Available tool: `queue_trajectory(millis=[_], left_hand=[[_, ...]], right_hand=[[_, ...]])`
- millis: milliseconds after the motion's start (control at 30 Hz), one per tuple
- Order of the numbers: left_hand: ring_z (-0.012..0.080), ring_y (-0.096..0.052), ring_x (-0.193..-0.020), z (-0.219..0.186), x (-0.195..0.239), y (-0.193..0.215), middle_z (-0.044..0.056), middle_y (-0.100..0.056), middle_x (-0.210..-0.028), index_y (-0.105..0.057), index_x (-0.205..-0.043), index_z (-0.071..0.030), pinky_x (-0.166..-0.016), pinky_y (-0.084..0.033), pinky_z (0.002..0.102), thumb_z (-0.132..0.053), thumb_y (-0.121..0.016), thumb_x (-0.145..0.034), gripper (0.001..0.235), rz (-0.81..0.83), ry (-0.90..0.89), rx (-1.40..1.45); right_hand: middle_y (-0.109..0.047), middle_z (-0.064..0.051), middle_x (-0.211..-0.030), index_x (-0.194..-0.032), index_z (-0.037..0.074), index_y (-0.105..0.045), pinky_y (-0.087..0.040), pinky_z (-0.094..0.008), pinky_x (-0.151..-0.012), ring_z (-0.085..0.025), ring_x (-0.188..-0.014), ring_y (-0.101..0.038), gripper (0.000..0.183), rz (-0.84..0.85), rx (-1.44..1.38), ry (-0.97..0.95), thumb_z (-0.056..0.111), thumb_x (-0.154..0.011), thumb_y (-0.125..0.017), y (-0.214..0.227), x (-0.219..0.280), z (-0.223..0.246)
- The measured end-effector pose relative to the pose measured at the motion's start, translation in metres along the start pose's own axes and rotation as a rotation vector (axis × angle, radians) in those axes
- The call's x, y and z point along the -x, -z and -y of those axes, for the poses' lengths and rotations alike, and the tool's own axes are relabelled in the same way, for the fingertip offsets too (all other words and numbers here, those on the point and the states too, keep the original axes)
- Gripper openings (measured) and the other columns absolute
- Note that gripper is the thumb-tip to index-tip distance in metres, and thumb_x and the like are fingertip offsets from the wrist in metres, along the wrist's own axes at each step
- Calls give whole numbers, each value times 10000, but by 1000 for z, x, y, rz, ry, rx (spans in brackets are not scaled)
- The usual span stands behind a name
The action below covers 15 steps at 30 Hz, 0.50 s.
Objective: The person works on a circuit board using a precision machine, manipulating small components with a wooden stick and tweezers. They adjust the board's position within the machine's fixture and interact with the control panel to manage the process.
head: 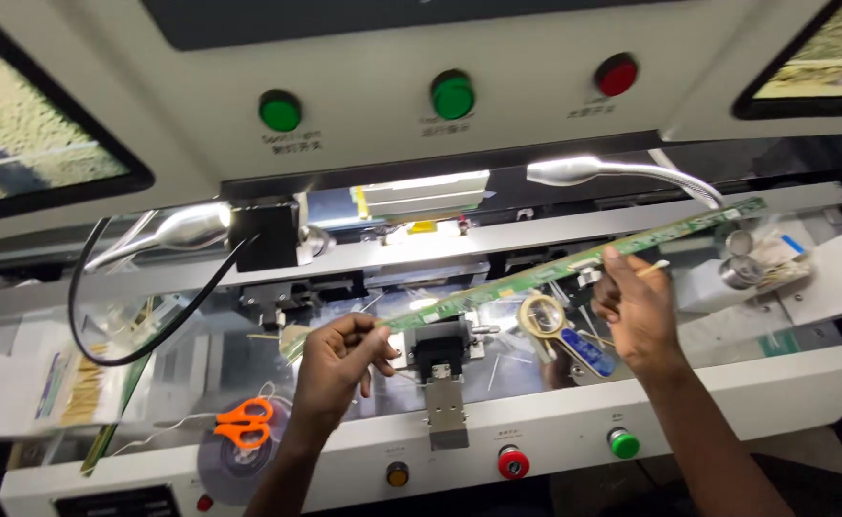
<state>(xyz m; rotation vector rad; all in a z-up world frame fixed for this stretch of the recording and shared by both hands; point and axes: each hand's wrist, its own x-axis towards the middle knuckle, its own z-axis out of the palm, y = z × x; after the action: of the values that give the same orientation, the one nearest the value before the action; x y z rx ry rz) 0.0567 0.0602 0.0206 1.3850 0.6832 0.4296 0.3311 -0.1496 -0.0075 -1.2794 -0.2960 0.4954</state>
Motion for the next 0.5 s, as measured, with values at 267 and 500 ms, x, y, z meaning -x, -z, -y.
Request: queue_trajectory(millis=[267,500], left_hand=[[197,-669,-520,-8,-72,-11,155,-723,-689,-696,-967,12,-437,-481,277,-111,-690,-873,155,-201,-164,-406],[279,-661,-578,15,-103,-1,44,-687,-599,-745,-954,-142,-591,-503,389,-170,-704,-823,140,-267,-273,-727]], right_hand=[[-159,72,-485,-743,56,-578,-185,-175,-288,-26,-337,-164,283,-65,-42,-134,208,-971,-645,12,-58,-11],[-142,90,-489,-889,-28,-660,-159,-174,-262,-1,-338,-144,292,-15,73,-289,251,-962,-616,9,-65,5]])
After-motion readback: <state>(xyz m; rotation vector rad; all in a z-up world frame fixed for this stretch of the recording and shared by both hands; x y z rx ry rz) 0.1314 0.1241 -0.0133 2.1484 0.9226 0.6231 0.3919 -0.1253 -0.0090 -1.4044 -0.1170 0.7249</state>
